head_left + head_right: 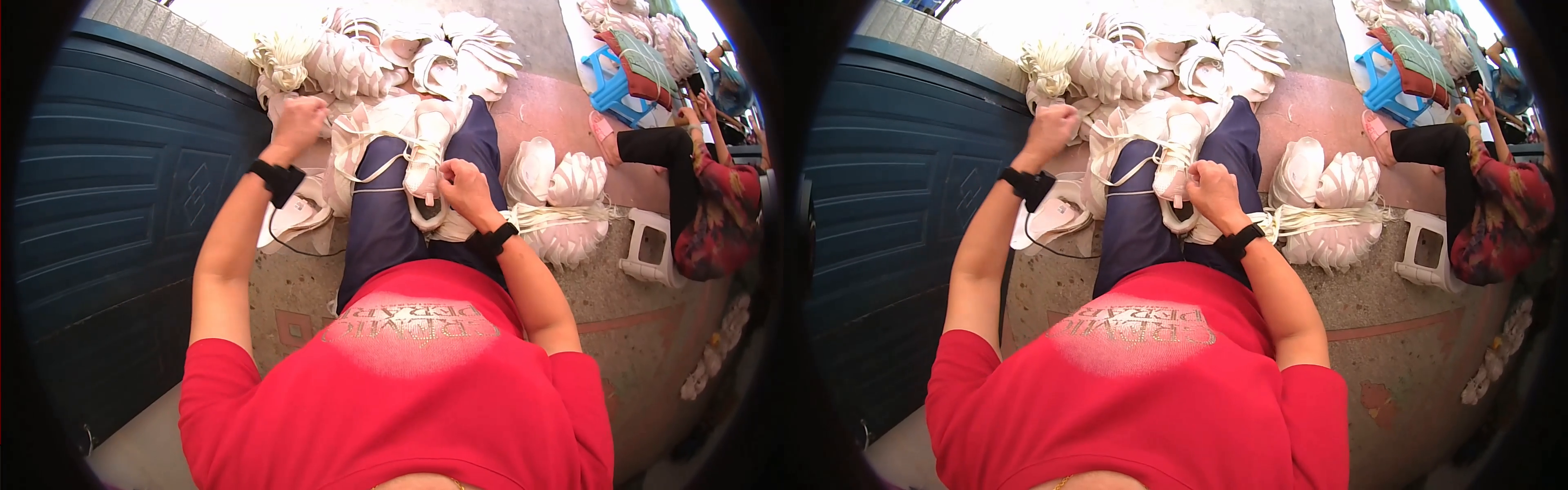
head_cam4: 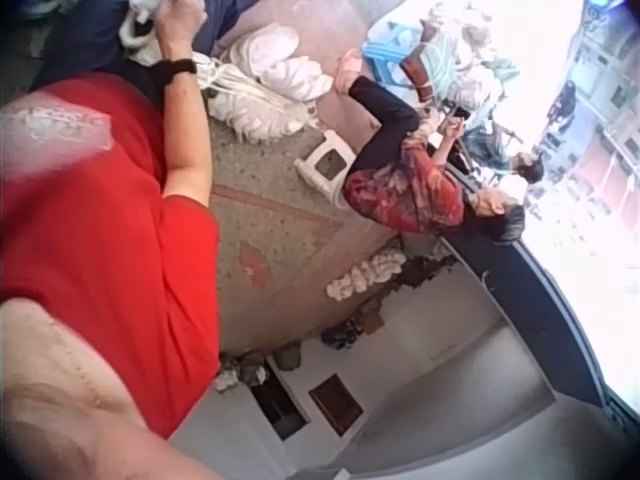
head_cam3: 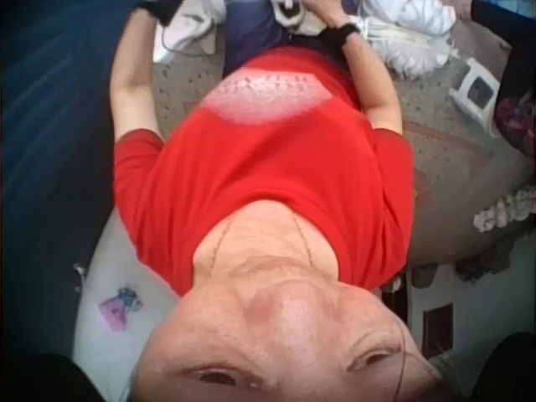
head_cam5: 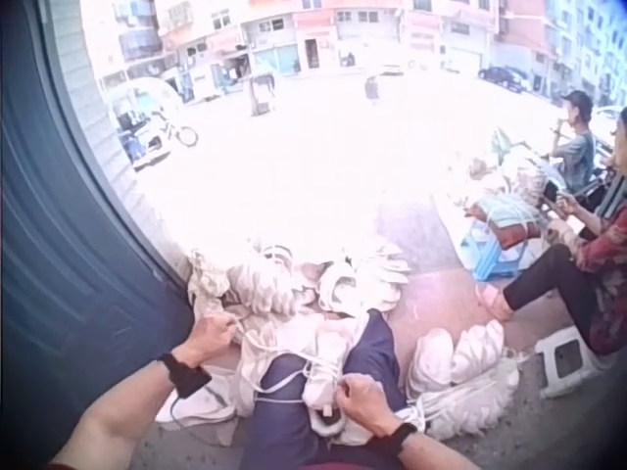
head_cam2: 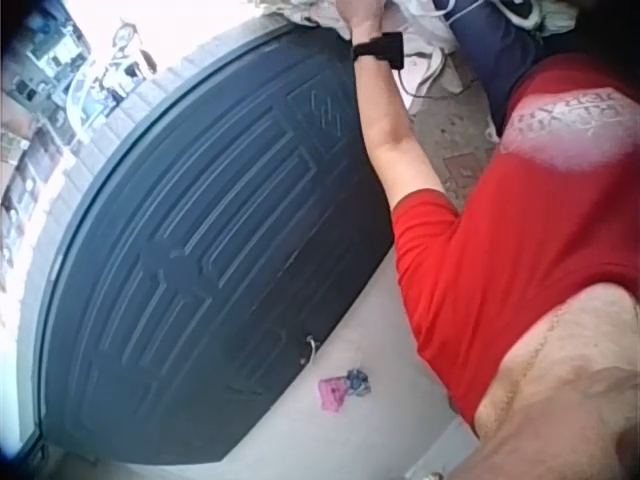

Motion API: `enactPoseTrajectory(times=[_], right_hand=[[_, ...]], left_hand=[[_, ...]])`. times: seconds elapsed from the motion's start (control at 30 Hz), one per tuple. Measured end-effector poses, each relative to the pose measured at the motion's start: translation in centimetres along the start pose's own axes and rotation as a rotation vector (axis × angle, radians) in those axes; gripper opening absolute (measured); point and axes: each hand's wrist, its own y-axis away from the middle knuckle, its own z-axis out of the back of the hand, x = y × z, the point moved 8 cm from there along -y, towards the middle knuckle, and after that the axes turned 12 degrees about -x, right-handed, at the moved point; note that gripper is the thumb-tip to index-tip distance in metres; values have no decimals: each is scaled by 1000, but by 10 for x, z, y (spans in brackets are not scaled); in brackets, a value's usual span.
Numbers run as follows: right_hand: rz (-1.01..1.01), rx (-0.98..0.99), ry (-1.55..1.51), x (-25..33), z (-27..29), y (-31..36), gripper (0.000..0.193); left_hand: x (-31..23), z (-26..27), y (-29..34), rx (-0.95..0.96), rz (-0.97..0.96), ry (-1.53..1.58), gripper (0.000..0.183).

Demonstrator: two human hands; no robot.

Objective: Tying or lacing white shoe upper components to prepare them for assembly.

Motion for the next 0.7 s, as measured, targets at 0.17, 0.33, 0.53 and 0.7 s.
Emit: enactPoseTrajectory(times=[0.17, 0.33, 0.53, 0.7], right_hand=[[80, 25, 208, 6, -11, 2, 22], [148, -41, 325, 8, 4, -1, 19], [306, -12, 195, 18, 2, -3, 20], [327, 187, 197, 22, -5, -7, 26]], left_hand=[[-96, -58, 31, 149, -181, 199, 21], [-130, -85, 40, 278, -226, 209, 23], [-138, -95, 40, 321, -276, 166, 19], [-145, -99, 39, 320, -326, 93, 15]])
